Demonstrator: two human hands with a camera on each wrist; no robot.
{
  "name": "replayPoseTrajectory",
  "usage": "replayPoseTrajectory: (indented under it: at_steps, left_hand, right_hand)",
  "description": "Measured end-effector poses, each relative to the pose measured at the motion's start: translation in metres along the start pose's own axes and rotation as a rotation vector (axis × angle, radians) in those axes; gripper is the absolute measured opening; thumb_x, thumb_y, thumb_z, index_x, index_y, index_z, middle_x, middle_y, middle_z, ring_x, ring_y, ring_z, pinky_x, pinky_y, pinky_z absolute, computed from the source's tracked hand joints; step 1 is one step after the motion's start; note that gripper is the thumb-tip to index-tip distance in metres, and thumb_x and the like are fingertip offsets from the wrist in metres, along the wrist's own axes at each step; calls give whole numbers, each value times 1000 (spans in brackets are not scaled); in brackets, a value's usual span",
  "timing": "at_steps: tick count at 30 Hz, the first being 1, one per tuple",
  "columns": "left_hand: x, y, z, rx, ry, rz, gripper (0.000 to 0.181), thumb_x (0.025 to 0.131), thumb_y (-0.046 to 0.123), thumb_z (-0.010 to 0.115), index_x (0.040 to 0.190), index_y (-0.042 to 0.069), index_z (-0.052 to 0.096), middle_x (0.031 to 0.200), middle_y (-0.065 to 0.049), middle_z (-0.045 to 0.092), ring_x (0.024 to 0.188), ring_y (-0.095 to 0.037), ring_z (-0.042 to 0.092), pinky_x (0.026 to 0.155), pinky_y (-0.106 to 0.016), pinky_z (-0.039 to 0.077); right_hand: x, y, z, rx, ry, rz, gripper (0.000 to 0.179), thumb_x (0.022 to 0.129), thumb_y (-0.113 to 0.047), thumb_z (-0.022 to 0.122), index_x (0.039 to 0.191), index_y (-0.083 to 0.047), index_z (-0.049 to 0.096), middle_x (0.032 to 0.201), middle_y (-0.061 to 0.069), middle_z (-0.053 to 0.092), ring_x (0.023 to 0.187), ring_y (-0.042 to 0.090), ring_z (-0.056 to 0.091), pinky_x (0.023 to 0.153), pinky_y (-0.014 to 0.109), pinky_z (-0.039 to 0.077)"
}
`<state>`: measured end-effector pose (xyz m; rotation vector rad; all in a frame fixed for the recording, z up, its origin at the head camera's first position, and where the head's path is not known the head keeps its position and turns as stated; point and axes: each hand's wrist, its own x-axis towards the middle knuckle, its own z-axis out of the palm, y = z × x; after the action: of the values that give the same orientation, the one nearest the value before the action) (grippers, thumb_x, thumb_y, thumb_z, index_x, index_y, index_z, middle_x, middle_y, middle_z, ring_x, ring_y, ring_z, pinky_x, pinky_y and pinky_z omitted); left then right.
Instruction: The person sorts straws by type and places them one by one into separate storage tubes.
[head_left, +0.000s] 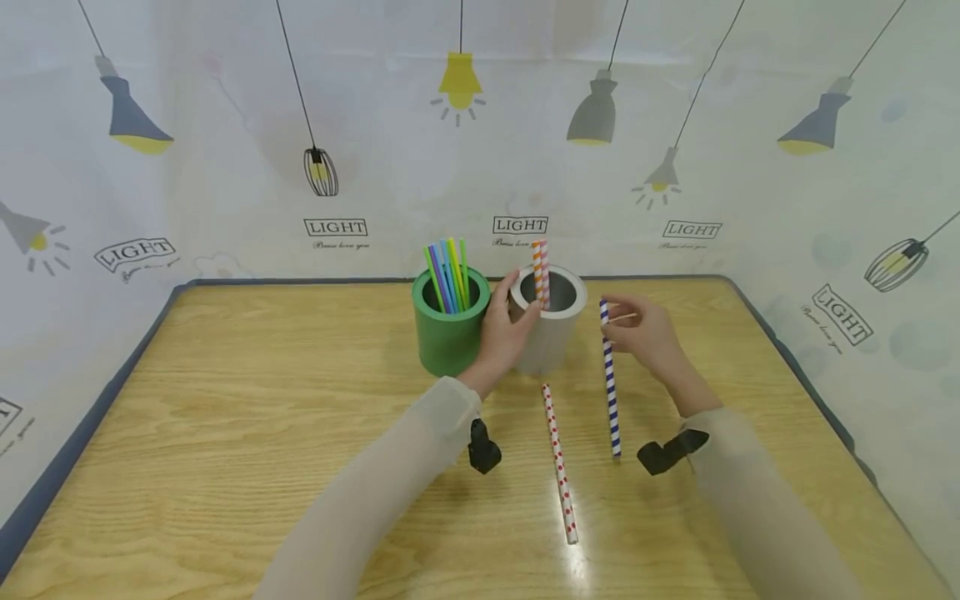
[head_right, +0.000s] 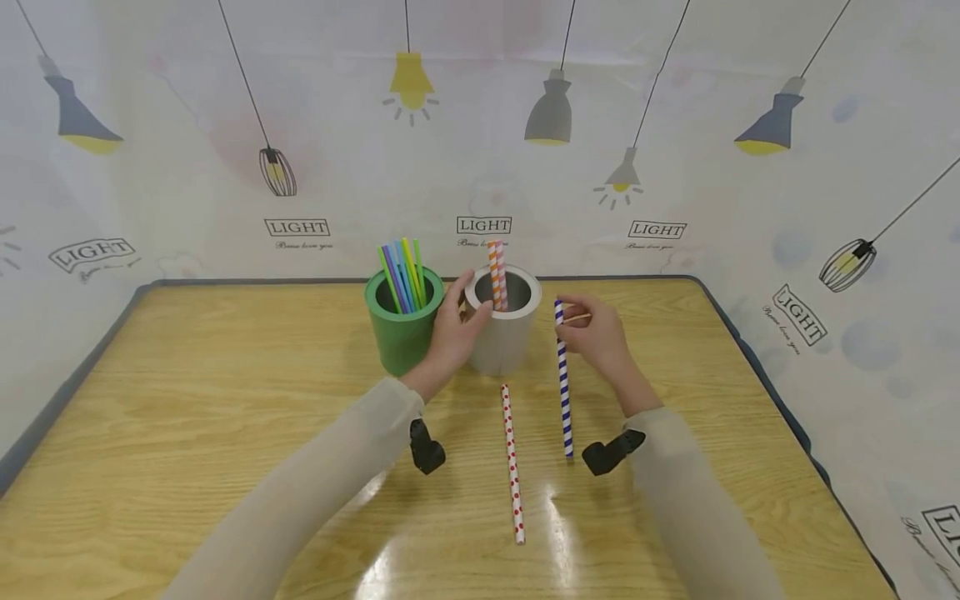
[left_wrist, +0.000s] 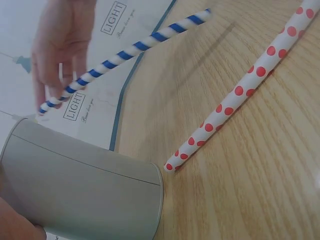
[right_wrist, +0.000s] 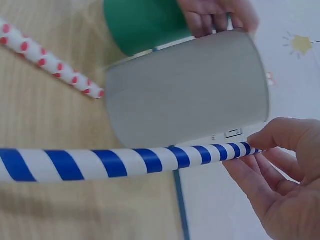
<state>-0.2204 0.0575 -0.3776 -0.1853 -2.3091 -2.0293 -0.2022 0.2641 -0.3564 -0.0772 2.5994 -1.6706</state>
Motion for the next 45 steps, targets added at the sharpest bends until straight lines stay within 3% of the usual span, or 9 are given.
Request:
replayPoseTrajectory:
  at_steps: [4,20,31,39,45]
  left_hand:
    - [0,1,0,5,1,-2,59,91,18,57,143,11,31,144,-6,34,129,-20,33,104,-34,29]
    - [-1,0,0,-9,-5,6,58,91,19,56,143,14,31,143,-6,35,128,-19,34,104,-33,29]
    - [-1,0,0,-10,-9,-7,58,91,18,55,143,15,30,144,-5,34,129,-18,33,105,-32,28]
    - [-1,1,0,18,-5,-3,58,91,20,56,143,16,30,144,-6,34,129,-20,34,105,-32,27]
    - [0,1,0,21,-7,-8,58,92,19,56,143,16,29,144,-5,33,129,-19,34,105,-32,27]
  right_hand:
    - [6,-16,-5,-5,40,-74,47,86,1,58,131,2,46,108,21,48,82,7,56,68,32,55]
    - [31,-79,-16,-91,175,-264,44,85,-4,63,128,-5,53,103,11,53,89,18,56,64,22,53]
    - [48,-125,-22,-10,238,-341,46,83,-2,64,127,-8,54,99,4,53,87,13,55,62,19,53]
    - [52,-152,-20,-58,282,-388,45,83,-4,63,127,-11,54,99,2,53,90,13,55,66,21,53]
    - [57,-160,-16,-56,315,-426,43,84,-2,61,125,-10,53,96,2,54,88,11,55,69,23,53]
